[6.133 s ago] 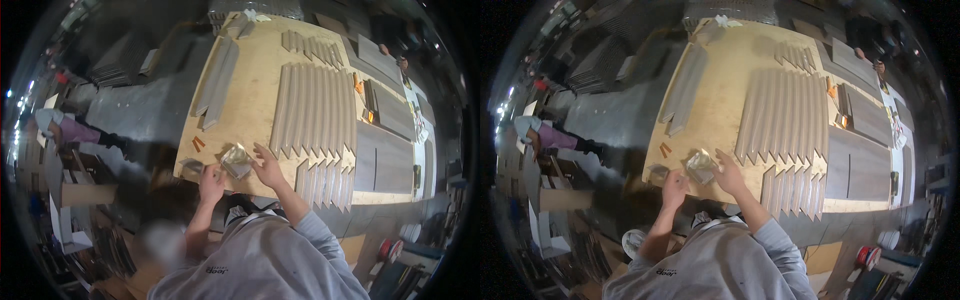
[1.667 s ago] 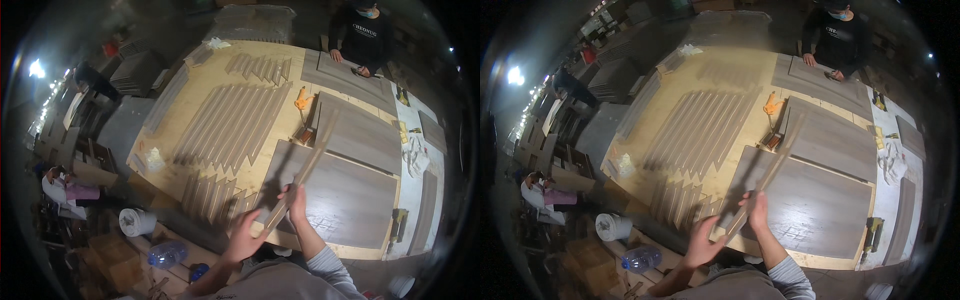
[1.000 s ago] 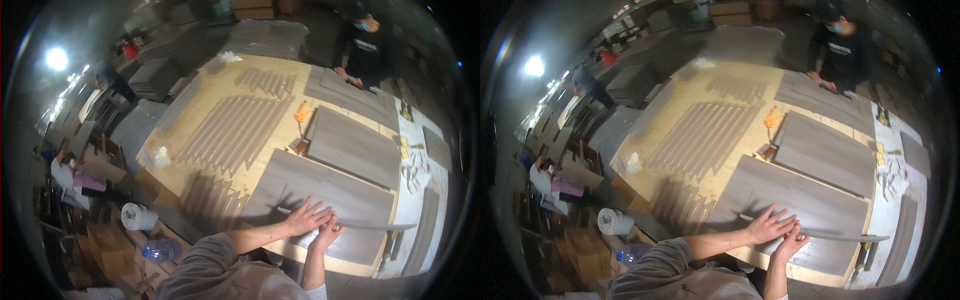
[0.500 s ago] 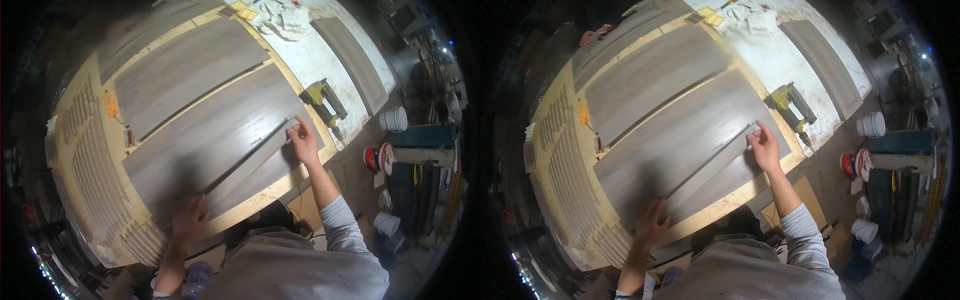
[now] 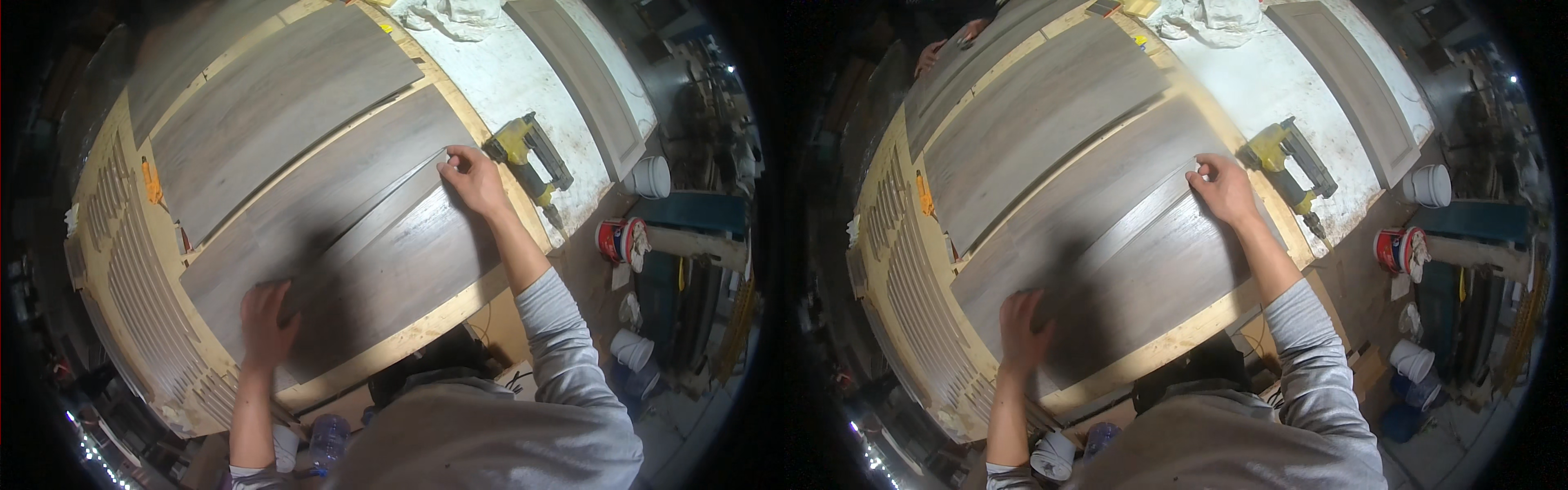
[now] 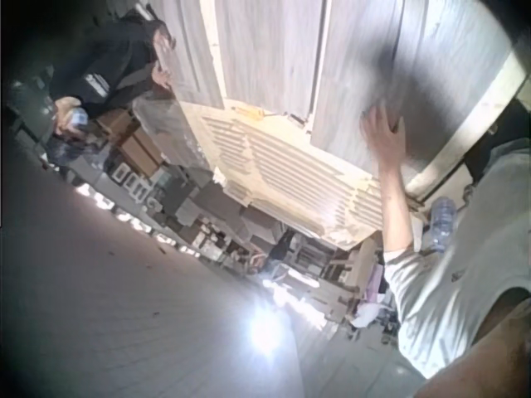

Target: The recorder applies glue to multiple narrow wooden slats and then prepares to assemble them into a larger panel.

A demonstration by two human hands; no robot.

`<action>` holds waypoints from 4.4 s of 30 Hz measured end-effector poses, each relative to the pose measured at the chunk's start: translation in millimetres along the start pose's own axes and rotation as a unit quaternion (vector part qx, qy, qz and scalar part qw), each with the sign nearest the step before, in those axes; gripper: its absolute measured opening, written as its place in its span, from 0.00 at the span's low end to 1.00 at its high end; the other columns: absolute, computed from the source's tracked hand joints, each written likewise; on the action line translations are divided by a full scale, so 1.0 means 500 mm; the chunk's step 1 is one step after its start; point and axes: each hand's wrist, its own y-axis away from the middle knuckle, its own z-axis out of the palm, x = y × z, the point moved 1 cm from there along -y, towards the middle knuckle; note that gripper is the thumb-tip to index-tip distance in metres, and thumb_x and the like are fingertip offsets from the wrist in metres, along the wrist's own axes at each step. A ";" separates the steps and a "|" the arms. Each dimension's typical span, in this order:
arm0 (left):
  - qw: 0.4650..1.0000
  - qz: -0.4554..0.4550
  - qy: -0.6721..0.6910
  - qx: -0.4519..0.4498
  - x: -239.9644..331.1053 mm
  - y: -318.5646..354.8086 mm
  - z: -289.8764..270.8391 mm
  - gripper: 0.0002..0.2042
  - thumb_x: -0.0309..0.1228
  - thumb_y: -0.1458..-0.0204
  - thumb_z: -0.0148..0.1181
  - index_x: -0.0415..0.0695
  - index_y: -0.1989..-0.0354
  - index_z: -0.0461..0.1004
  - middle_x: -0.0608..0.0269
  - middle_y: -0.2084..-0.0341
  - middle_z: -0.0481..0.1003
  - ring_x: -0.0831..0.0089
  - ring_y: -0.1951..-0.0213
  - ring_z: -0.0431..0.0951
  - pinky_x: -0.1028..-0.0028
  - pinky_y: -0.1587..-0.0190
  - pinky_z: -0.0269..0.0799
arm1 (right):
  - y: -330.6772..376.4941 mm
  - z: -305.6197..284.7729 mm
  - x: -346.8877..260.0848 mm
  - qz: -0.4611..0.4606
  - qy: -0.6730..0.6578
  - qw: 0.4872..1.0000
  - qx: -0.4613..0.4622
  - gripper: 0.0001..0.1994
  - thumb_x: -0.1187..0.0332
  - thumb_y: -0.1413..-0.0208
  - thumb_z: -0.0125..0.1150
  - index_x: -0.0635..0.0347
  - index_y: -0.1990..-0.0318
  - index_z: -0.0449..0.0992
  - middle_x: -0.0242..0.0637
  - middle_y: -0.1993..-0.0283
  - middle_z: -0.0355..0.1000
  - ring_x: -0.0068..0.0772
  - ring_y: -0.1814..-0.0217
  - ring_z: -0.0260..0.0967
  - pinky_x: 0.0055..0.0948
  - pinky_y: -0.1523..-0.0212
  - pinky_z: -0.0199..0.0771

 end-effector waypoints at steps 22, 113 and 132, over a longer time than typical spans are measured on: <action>0.995 -0.099 0.011 -0.007 -0.068 -0.051 0.056 0.26 0.29 0.50 0.68 0.47 0.40 0.71 0.57 0.43 0.69 0.53 0.41 0.69 0.59 0.39 0.69 | -0.033 0.009 0.015 0.027 -0.066 0.997 -0.041 0.23 0.66 0.47 0.72 0.69 0.46 0.78 0.26 0.70 0.70 0.18 0.68 0.65 0.20 0.64 0.69; 0.980 0.088 0.129 0.125 0.267 -0.237 0.091 0.23 0.33 0.47 0.67 0.40 0.44 0.72 0.55 0.50 0.73 0.54 0.46 0.72 0.61 0.42 0.66 | 0.264 -0.102 0.013 -0.004 0.125 0.986 0.110 0.33 0.49 0.58 0.76 0.53 0.44 0.78 0.38 0.62 0.70 0.43 0.59 0.71 0.40 0.59 0.73; 0.985 0.063 0.142 0.080 0.299 -0.442 0.199 0.25 0.36 0.53 0.72 0.46 0.46 0.74 0.57 0.52 0.70 0.55 0.47 0.69 0.59 0.42 0.65 | 0.055 -0.022 0.022 -0.108 0.103 0.986 0.077 0.26 0.57 0.55 0.74 0.57 0.47 0.79 0.36 0.59 0.72 0.43 0.55 0.69 0.40 0.53 0.69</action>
